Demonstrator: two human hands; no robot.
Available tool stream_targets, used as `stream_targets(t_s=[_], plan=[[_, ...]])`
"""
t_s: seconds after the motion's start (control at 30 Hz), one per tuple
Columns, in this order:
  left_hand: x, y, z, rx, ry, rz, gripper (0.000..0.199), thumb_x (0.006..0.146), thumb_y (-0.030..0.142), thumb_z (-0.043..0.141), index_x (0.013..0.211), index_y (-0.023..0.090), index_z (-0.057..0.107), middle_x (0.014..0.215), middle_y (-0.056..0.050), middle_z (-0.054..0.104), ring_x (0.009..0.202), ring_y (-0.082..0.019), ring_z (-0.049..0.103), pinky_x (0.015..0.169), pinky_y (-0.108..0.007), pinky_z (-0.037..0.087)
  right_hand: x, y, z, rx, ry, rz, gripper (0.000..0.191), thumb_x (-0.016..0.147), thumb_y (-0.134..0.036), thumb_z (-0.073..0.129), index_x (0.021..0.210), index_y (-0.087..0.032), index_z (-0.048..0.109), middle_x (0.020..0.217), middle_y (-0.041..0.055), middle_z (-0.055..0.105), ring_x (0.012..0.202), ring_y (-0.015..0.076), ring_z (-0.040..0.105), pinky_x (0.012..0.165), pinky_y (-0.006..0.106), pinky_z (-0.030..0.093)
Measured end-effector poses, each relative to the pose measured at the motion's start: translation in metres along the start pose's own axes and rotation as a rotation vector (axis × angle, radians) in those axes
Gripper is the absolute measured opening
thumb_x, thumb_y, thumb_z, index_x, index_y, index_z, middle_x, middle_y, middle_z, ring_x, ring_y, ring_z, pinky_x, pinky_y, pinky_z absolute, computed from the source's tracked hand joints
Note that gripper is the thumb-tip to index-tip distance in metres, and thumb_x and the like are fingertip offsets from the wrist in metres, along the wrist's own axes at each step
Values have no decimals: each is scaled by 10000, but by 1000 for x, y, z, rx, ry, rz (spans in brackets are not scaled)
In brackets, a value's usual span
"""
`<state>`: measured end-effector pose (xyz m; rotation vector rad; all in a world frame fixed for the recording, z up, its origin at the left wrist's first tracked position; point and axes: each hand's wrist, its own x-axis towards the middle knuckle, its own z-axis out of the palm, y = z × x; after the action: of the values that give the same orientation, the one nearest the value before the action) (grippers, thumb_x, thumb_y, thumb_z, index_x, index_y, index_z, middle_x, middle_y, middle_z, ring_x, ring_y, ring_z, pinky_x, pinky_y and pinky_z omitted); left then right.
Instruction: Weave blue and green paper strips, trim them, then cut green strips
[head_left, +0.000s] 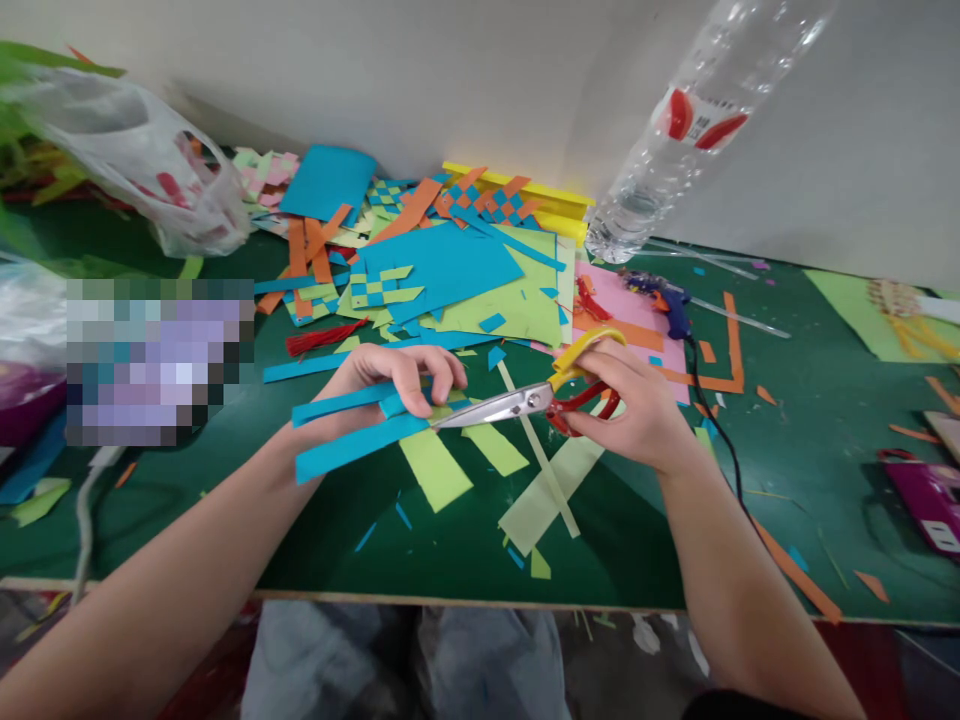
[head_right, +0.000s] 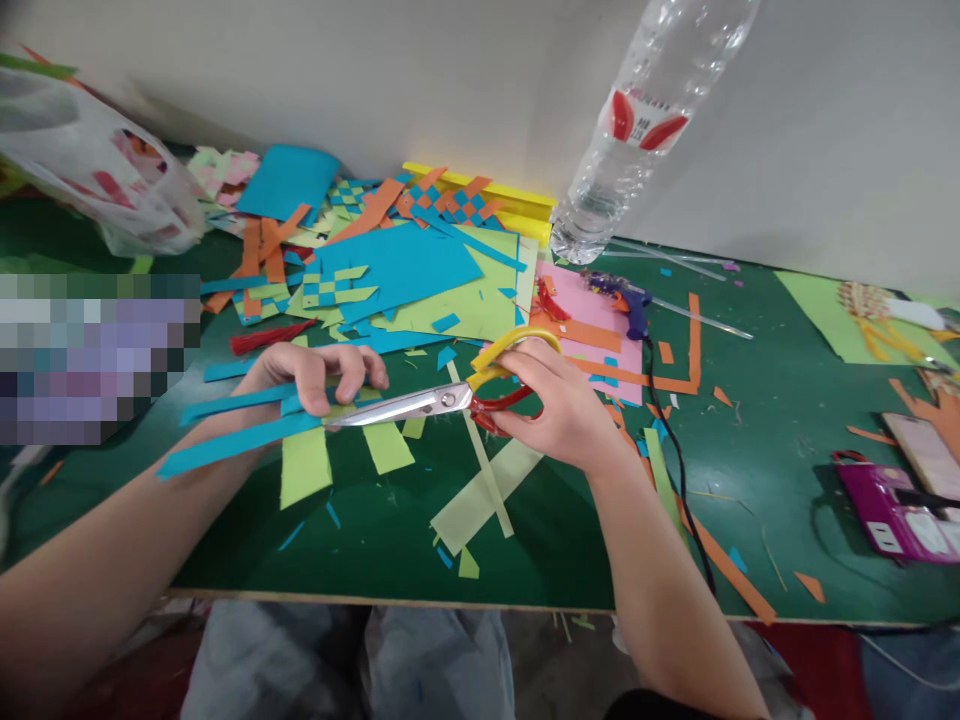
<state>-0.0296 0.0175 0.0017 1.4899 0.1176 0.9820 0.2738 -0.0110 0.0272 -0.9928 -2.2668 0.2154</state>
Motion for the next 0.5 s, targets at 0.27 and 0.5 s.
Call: stream_targets(t_s=[0.27, 0.5], plan=[[1, -1, 1, -7, 1, 18, 81, 856, 267, 682, 844, 195, 716, 890, -46, 599, 1004, -237, 595, 937, -427, 419, 0, -1, -1, -6, 15, -16, 392, 787, -245, 719, 1148, -212, 569, 1024, 90, 632, 956, 244, 630, 790, 403, 566], [0, -2, 0, -20, -3, 9, 43, 846, 219, 680, 844, 193, 714, 902, -46, 602, 1017, -249, 593, 941, -438, 410, -1, 2, 1, -19, 26, -50, 399, 781, -224, 714, 1152, -210, 568, 1044, 96, 638, 994, 252, 636, 804, 404, 575]])
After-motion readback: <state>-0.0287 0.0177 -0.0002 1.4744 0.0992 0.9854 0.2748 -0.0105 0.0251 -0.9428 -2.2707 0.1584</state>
